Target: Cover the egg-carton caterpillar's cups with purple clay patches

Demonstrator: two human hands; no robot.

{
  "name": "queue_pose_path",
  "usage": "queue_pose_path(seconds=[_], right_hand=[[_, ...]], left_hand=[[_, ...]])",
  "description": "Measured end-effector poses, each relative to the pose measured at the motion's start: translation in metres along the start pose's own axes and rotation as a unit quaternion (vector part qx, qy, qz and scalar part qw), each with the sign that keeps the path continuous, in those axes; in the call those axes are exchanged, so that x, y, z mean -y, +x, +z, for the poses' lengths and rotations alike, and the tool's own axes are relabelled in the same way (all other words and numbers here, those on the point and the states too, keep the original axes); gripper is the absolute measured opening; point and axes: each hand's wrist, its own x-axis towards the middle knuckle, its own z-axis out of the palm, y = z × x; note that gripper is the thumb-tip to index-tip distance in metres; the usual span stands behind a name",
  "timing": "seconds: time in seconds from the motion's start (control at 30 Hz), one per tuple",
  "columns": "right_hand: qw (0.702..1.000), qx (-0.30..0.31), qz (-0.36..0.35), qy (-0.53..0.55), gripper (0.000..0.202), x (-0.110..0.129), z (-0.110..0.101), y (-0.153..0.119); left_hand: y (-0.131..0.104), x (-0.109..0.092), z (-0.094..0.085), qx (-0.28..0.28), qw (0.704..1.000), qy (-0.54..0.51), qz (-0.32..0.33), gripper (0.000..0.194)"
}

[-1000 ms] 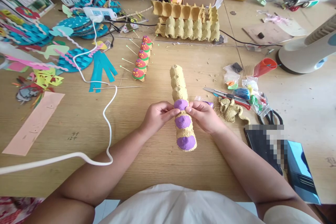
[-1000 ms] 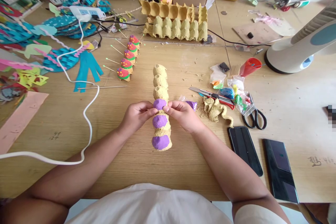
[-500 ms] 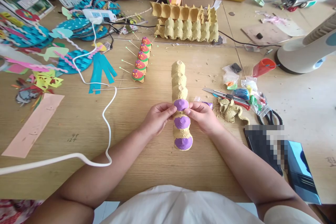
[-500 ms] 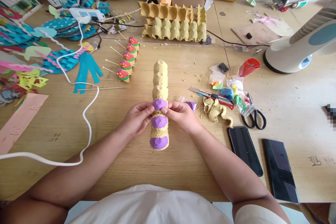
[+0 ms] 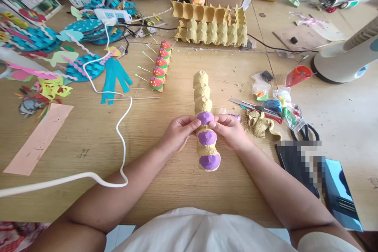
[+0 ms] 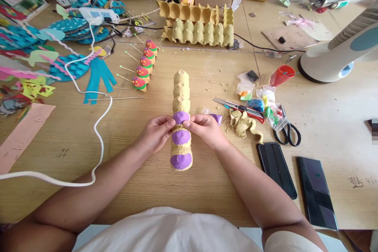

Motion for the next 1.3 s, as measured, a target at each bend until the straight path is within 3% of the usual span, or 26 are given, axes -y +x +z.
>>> queue_pose_path(seconds=[0.33, 0.53, 0.8, 1.1, 1.3], right_hand=[[0.999, -0.021, -0.02, -0.044, 0.033, 0.006, 0.003, 0.0], [0.997, 0.003, -0.008, -0.073, 0.036, 0.007, -0.001, 0.002], [0.988, 0.009, -0.024, -0.149, 0.039, 0.004, -0.005, 0.005], [0.99, 0.012, -0.034, -0.133, 0.039, 0.007, -0.004, 0.004], [0.996, 0.001, -0.03, -0.088, 0.036, 0.0, -0.005, 0.005]], left_hand=[[0.001, 0.004, -0.003, 0.002, 0.999, 0.034, 0.012, 0.041], [0.003, 0.009, -0.01, 0.007, 0.998, 0.059, 0.036, 0.035], [0.001, 0.001, -0.009, 0.007, 0.99, 0.128, 0.051, 0.038], [0.003, 0.009, -0.011, 0.008, 0.996, 0.081, 0.045, 0.037], [0.003, 0.002, -0.006, 0.034, 0.999, 0.016, 0.028, 0.04]])
